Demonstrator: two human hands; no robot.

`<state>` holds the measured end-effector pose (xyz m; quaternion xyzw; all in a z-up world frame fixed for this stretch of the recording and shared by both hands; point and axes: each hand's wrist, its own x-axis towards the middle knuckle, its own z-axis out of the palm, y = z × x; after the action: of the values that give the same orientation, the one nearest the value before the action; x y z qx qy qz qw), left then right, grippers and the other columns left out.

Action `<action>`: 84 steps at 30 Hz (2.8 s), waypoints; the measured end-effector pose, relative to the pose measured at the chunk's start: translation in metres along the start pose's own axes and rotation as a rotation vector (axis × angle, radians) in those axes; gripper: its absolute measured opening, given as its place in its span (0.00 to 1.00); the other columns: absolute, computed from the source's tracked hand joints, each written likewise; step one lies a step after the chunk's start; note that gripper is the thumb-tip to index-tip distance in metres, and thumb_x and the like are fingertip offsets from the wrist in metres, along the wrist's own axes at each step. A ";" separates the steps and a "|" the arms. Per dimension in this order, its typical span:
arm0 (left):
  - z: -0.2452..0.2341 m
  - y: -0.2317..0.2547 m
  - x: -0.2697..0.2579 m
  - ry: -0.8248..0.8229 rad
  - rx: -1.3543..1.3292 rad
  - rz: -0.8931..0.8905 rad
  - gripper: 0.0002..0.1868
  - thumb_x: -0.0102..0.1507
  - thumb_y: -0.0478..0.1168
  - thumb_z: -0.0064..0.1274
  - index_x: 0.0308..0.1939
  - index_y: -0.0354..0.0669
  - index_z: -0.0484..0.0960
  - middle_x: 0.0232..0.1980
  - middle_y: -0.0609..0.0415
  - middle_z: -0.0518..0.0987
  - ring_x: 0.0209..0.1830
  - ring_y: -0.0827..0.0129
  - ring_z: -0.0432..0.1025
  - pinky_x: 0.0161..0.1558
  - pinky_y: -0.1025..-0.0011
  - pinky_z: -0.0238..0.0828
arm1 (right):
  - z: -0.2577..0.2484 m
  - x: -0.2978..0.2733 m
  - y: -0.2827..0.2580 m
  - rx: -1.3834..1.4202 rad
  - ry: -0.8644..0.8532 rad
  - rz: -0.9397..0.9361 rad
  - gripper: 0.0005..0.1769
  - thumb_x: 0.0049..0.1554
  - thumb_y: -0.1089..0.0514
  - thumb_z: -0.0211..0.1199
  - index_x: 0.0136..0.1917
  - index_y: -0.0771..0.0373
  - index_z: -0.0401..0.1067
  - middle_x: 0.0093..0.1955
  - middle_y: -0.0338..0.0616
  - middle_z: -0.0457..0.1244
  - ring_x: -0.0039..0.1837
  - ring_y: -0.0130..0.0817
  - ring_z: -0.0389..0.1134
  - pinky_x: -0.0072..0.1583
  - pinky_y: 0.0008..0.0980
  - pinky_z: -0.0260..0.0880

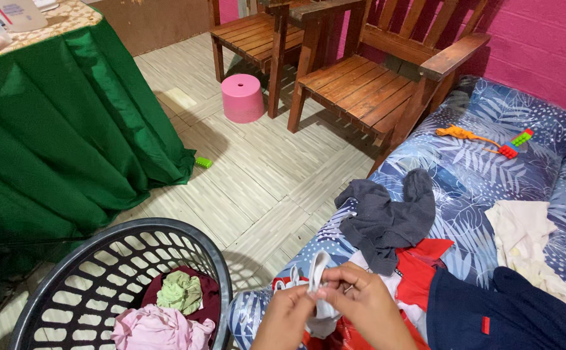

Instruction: The person sorts clothing items by picking them up from a bed and placing them into a laundry basket.

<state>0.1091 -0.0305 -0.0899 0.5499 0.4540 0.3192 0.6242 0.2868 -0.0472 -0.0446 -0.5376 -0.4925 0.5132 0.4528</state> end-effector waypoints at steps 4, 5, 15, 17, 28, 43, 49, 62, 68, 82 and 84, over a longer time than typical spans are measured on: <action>0.000 -0.030 0.015 -0.048 -0.583 -0.284 0.15 0.63 0.42 0.46 0.38 0.34 0.83 0.34 0.56 0.86 0.37 0.72 0.80 0.47 0.72 0.78 | 0.002 -0.009 0.003 -0.462 0.149 -0.250 0.18 0.43 0.67 0.72 0.49 0.62 0.79 0.43 0.33 0.63 0.39 0.21 0.65 0.39 0.21 0.67; -0.002 -0.038 0.016 -0.056 -0.598 -0.274 0.15 0.63 0.42 0.46 0.41 0.33 0.82 0.38 0.55 0.86 0.41 0.71 0.81 0.50 0.71 0.78 | 0.003 -0.010 0.008 -0.462 0.149 -0.249 0.18 0.43 0.67 0.72 0.49 0.62 0.79 0.43 0.33 0.63 0.39 0.21 0.65 0.39 0.21 0.67; -0.036 0.042 -0.001 0.223 -0.954 -0.360 0.32 0.62 0.61 0.43 0.49 0.33 0.81 0.43 0.44 0.86 0.40 0.61 0.80 0.45 0.62 0.77 | -0.030 0.031 0.039 0.457 0.421 0.237 0.09 0.64 0.62 0.51 0.55 0.68 0.69 0.44 0.46 0.67 0.45 0.34 0.69 0.49 0.34 0.70; -0.026 0.044 0.001 0.207 -0.494 -0.165 0.26 0.61 0.55 0.54 0.50 0.36 0.80 0.44 0.45 0.85 0.40 0.64 0.80 0.45 0.62 0.77 | -0.019 0.035 0.023 0.623 0.377 0.245 0.11 0.62 0.65 0.50 0.55 0.68 0.71 0.47 0.47 0.70 0.49 0.34 0.72 0.54 0.33 0.72; -0.064 -0.036 0.018 0.229 -0.466 -0.444 0.24 0.63 0.47 0.45 0.62 0.46 0.78 0.55 0.51 0.82 0.54 0.59 0.77 0.50 0.51 0.81 | -0.064 0.074 0.007 0.856 0.270 0.166 0.10 0.62 0.56 0.57 0.52 0.63 0.72 0.47 0.48 0.69 0.48 0.43 0.72 0.53 0.47 0.73; -0.044 0.058 0.004 -0.143 -1.063 -0.137 0.32 0.68 0.57 0.38 0.62 0.33 0.74 0.52 0.40 0.83 0.49 0.55 0.80 0.52 0.58 0.79 | 0.021 0.032 0.020 0.740 0.005 0.176 0.32 0.57 0.38 0.56 0.66 0.62 0.68 0.55 0.43 0.71 0.56 0.36 0.72 0.58 0.38 0.71; -0.052 0.018 0.007 -0.313 -1.046 -0.232 0.26 0.70 0.50 0.47 0.60 0.29 0.75 0.52 0.43 0.83 0.49 0.59 0.79 0.55 0.60 0.78 | 0.032 0.021 0.057 0.741 -0.188 0.464 0.32 0.57 0.48 0.62 0.70 0.68 0.67 0.59 0.50 0.70 0.58 0.40 0.72 0.60 0.42 0.70; -0.139 0.010 0.000 0.248 -0.195 -0.206 0.22 0.64 0.48 0.57 0.46 0.29 0.88 0.35 0.50 0.82 0.32 0.70 0.72 0.36 0.70 0.69 | -0.021 0.063 0.029 0.833 0.090 -0.150 0.15 0.57 0.68 0.55 0.59 0.65 0.68 0.54 0.48 0.68 0.57 0.39 0.71 0.63 0.42 0.69; -0.160 0.051 -0.011 0.525 -0.447 -0.151 0.21 0.63 0.47 0.54 0.51 0.33 0.83 0.41 0.48 0.86 0.35 0.67 0.79 0.39 0.68 0.76 | -0.031 0.067 0.043 0.218 0.055 0.104 0.08 0.65 0.62 0.62 0.55 0.68 0.69 0.41 0.47 0.56 0.36 0.31 0.52 0.35 0.32 0.51; -0.129 0.054 -0.016 0.317 -1.189 -0.227 0.33 0.65 0.66 0.36 0.56 0.44 0.75 0.56 0.47 0.80 0.63 0.55 0.70 0.60 0.50 0.68 | -0.001 0.069 0.029 0.766 0.203 0.155 0.05 0.60 0.57 0.58 0.47 0.60 0.71 0.44 0.43 0.66 0.46 0.35 0.67 0.50 0.39 0.71; -0.104 0.031 -0.008 0.454 -1.053 -0.410 0.29 0.71 0.68 0.29 0.60 0.55 0.72 0.60 0.53 0.75 0.69 0.54 0.65 0.64 0.45 0.64 | 0.006 0.078 0.038 0.903 0.120 0.210 0.06 0.60 0.56 0.59 0.48 0.59 0.72 0.43 0.43 0.66 0.47 0.37 0.67 0.51 0.42 0.71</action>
<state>0.0134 0.0095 -0.0566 -0.0130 0.4535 0.4834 0.7487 0.2825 0.0264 -0.0908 -0.3623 -0.1356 0.6874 0.6147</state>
